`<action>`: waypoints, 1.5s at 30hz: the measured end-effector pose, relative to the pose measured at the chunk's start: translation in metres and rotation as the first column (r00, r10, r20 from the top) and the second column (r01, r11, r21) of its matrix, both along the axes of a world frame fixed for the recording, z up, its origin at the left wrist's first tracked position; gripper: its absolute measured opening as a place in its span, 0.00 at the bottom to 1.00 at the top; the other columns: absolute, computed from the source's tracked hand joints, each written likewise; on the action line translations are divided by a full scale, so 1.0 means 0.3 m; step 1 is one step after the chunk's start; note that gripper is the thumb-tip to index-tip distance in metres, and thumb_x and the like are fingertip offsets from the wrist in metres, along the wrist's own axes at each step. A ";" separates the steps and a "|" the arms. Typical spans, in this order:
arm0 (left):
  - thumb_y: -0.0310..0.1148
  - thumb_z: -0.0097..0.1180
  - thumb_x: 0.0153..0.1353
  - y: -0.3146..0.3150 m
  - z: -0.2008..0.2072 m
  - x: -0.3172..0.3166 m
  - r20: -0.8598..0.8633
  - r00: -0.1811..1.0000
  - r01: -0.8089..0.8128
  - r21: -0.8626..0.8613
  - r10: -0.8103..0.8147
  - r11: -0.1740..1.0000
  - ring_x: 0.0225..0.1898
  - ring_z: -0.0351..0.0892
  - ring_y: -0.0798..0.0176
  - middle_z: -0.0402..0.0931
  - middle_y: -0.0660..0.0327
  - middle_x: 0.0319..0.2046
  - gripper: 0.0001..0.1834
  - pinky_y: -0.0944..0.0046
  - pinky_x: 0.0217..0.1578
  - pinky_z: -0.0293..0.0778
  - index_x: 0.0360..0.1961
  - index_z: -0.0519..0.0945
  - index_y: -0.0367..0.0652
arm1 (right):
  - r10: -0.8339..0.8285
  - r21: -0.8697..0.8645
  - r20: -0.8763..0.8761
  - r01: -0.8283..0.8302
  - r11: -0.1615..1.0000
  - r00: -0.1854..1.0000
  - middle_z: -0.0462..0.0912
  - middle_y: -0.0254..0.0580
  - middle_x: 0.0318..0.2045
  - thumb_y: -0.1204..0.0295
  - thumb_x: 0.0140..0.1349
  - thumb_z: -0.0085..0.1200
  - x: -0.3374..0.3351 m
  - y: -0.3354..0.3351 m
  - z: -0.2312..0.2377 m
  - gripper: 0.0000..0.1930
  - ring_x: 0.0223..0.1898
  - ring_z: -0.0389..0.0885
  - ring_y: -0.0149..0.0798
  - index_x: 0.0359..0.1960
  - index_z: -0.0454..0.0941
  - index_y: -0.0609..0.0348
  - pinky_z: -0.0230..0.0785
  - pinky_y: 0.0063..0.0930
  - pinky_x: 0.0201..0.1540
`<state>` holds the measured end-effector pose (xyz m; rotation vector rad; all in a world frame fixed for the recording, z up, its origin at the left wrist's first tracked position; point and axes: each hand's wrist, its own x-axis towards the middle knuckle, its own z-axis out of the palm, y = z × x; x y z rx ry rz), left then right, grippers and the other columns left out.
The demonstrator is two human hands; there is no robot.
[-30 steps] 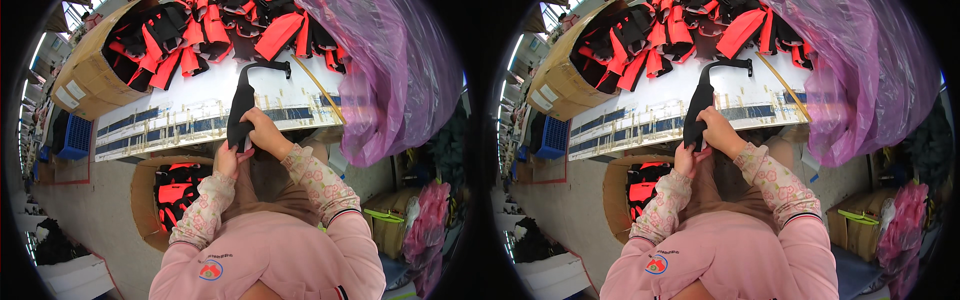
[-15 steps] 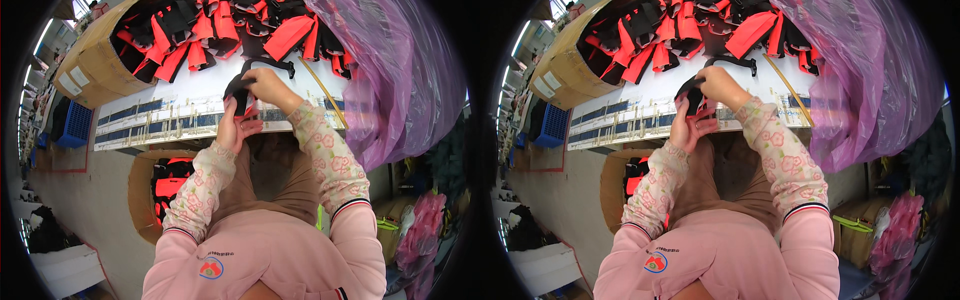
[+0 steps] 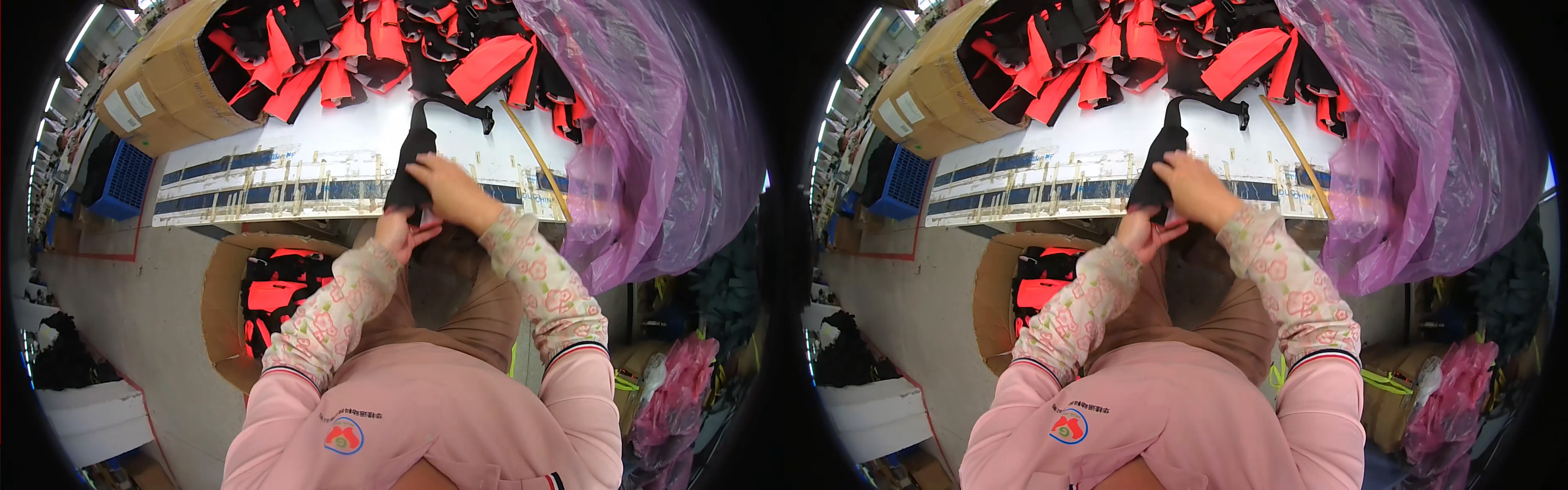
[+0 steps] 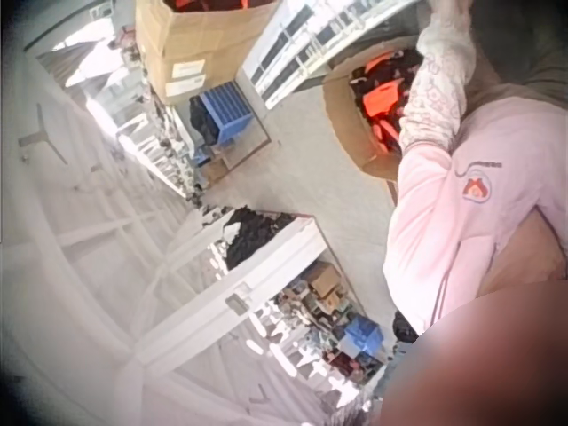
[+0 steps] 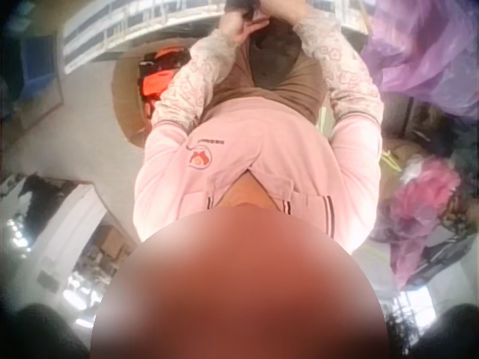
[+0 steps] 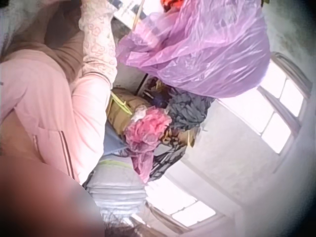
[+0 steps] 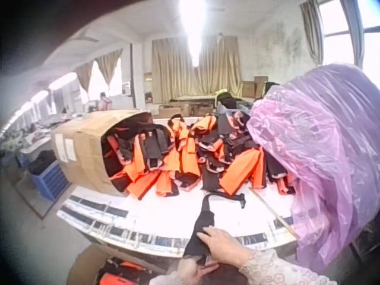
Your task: The recorder is inserting foam pieces into fabric sleeves and organizing components to manufacture life jackets.
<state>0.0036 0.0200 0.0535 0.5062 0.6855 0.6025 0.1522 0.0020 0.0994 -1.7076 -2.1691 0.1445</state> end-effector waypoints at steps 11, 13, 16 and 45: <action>0.37 0.41 0.64 -0.061 -0.141 -0.027 -0.042 0.998 0.040 -0.041 -0.041 0.998 0.39 0.77 0.47 0.74 0.52 0.43 0.19 0.48 0.42 0.76 0.53 0.65 0.39 | -0.006 0.044 0.114 0.001 0.999 0.993 0.63 0.53 0.57 0.82 0.46 0.50 -0.046 -0.069 -0.102 0.30 0.61 0.59 0.52 0.56 0.64 0.62 0.55 0.37 0.61; 0.37 0.42 0.64 -0.058 -0.141 -0.021 -0.062 0.998 0.029 -0.018 -0.030 0.999 0.39 0.78 0.47 0.74 0.52 0.41 0.18 0.48 0.42 0.76 0.52 0.65 0.39 | 0.001 0.050 0.127 -0.007 0.999 0.992 0.63 0.53 0.57 0.82 0.46 0.50 -0.038 -0.054 -0.100 0.29 0.61 0.59 0.51 0.55 0.65 0.63 0.56 0.36 0.61; 0.37 0.43 0.64 -0.055 -0.139 -0.019 -0.136 0.990 0.030 0.052 -0.023 0.998 0.37 0.79 0.49 0.75 0.52 0.39 0.18 0.50 0.40 0.77 0.50 0.67 0.38 | 0.022 0.054 0.164 -0.031 0.998 0.986 0.64 0.52 0.57 0.81 0.46 0.51 -0.038 -0.030 -0.093 0.28 0.61 0.60 0.50 0.54 0.66 0.63 0.56 0.35 0.61; 0.40 0.39 0.66 -0.093 -0.177 0.017 -0.145 0.989 -0.004 0.075 0.014 0.997 0.27 0.80 0.57 0.77 0.52 0.37 0.18 0.59 0.30 0.79 0.49 0.68 0.37 | -0.172 0.016 0.036 0.171 0.985 0.984 0.53 0.60 0.63 0.43 0.58 0.41 -0.063 0.129 -0.194 0.42 0.66 0.47 0.54 0.61 0.53 0.70 0.38 0.45 0.66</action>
